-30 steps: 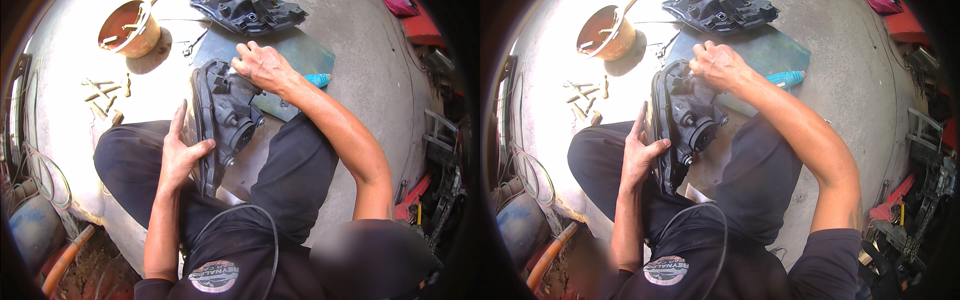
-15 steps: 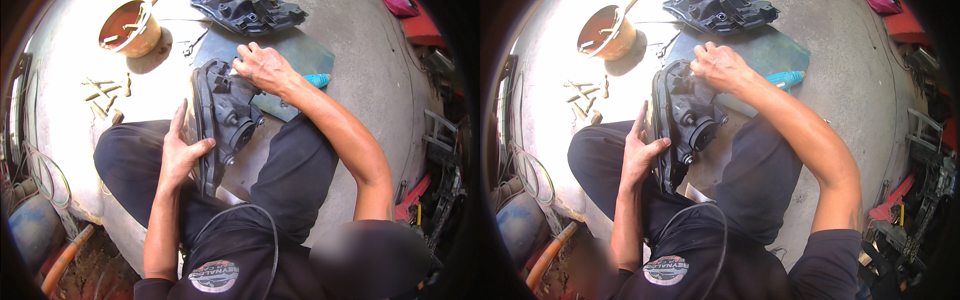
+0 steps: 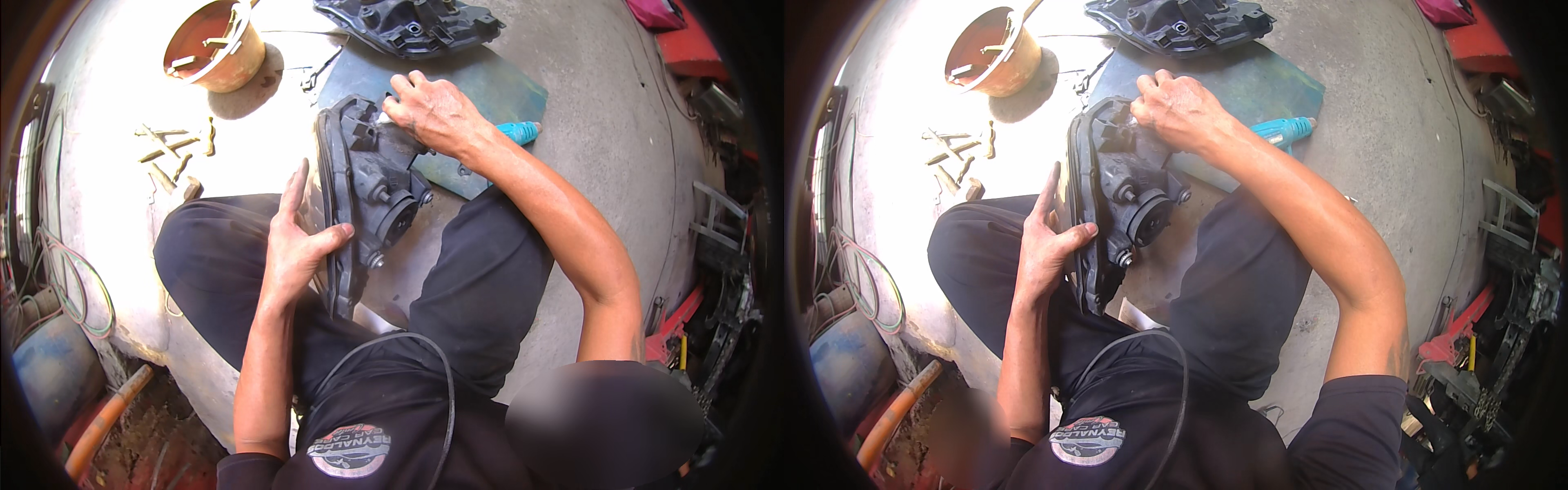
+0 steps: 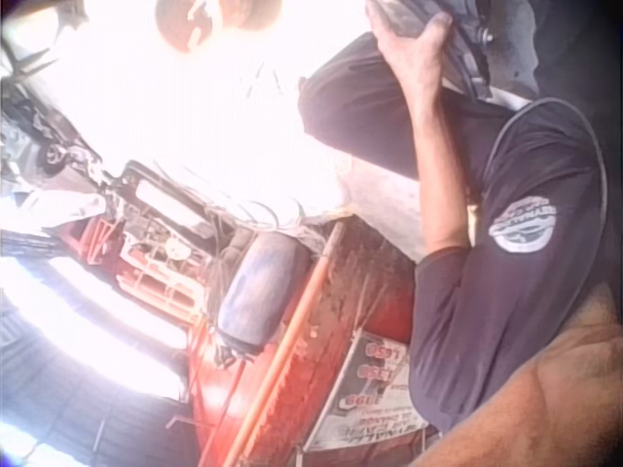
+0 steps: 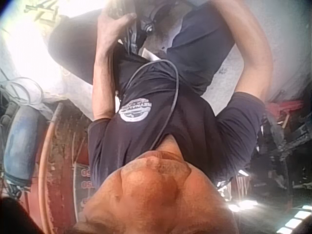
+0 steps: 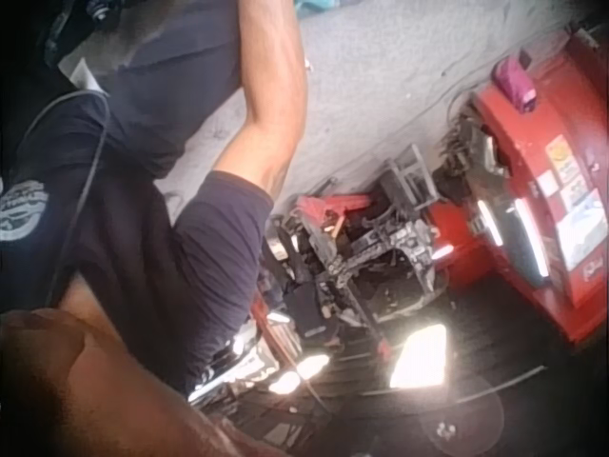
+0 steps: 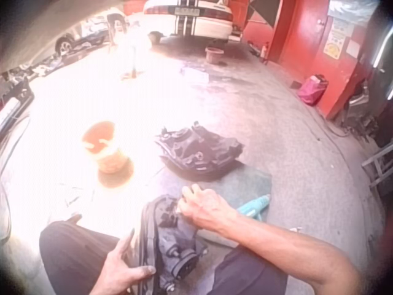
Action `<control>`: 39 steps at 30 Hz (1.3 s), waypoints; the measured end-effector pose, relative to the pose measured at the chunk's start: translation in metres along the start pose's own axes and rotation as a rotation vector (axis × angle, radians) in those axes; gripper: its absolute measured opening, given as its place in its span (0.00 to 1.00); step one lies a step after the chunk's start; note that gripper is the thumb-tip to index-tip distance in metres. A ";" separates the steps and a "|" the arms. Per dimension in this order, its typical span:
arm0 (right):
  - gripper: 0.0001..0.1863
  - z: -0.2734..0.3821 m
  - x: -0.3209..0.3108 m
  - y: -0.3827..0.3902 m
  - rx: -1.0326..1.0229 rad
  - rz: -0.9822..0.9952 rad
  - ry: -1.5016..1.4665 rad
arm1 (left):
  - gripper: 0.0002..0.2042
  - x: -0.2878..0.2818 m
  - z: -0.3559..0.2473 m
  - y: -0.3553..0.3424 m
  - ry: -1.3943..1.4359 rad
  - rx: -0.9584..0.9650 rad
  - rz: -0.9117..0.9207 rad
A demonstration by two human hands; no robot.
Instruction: The person sits on the floor and applies a white substance from a tube to a black plastic car part, spreading it with a finger. They rotate the part to access different areas and continue applying the substance to multiple spots.
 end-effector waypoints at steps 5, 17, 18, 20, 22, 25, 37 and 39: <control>0.09 0.002 -0.002 0.000 0.005 -0.013 -0.019 | 0.55 0.000 0.000 -0.001 -0.009 0.019 0.007; 0.09 0.003 -0.002 -0.001 0.012 0.002 -0.026 | 0.56 0.000 -0.001 -0.001 -0.015 0.017 0.003; 0.09 0.003 -0.003 -0.001 0.015 0.003 -0.028 | 0.55 0.000 -0.001 0.000 -0.015 0.020 0.002; 0.09 0.003 -0.003 -0.001 0.016 0.003 -0.026 | 0.55 0.000 -0.002 0.000 -0.007 0.026 0.000; 0.09 0.002 -0.003 0.001 0.012 0.003 -0.017 | 0.55 0.000 -0.002 0.000 0.000 0.022 0.002; 0.10 -0.001 -0.002 0.002 0.021 0.016 -0.022 | 0.55 0.000 -0.002 -0.001 -0.010 0.017 0.005; 0.09 0.000 -0.002 0.004 0.013 -0.001 -0.032 | 0.56 -0.001 0.000 0.000 -0.024 0.016 0.006; 0.10 0.000 0.002 0.003 0.015 0.039 0.005 | 0.55 -0.001 0.000 0.000 -0.022 0.013 0.004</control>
Point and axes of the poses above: each hand's wrist, its own y-axis away from the middle knuckle, its own x-axis out of the palm, z = x × y, the point moved 9 cm from there along -y, towards the middle knuckle, and after that the axes turned 11 degrees about x, right-handed, at the moved point
